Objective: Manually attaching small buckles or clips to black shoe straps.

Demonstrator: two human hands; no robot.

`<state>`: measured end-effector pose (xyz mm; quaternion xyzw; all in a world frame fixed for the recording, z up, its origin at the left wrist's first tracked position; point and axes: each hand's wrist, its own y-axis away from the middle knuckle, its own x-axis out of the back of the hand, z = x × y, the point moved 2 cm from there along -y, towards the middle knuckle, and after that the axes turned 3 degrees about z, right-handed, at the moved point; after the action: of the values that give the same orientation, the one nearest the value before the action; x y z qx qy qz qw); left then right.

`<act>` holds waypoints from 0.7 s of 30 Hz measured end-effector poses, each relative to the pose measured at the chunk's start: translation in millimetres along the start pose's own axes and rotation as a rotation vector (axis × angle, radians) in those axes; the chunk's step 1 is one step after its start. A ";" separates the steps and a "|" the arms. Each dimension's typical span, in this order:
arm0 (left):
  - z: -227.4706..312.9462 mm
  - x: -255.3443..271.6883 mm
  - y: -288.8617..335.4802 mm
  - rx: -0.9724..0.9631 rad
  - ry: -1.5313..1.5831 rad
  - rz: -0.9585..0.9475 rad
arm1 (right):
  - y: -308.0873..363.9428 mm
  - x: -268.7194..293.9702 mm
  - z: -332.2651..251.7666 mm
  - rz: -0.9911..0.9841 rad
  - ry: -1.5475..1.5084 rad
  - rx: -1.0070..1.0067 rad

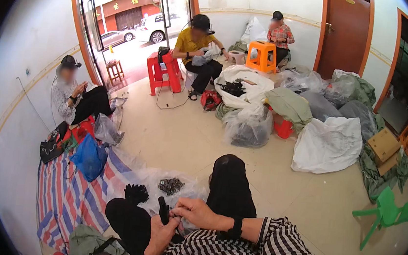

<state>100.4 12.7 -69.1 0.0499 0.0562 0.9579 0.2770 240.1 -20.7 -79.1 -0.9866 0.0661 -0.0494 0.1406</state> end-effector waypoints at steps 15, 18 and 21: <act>-5.3 11.6 -20.5 0.084 0.273 -0.026 | -23.3 27.2 21.2 0.048 -0.536 -0.446; -4.2 13.5 -20.8 0.057 0.295 -0.040 | -14.5 21.7 19.8 -0.034 -0.581 -0.546; -3.8 12.0 -18.8 0.071 0.271 -0.062 | -12.2 12.7 22.3 -0.164 -0.535 -0.511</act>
<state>99.7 34.7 -74.7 -0.0718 0.1282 0.9443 0.2945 256.6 -4.9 -96.0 -0.9699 -0.0417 0.2171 -0.1023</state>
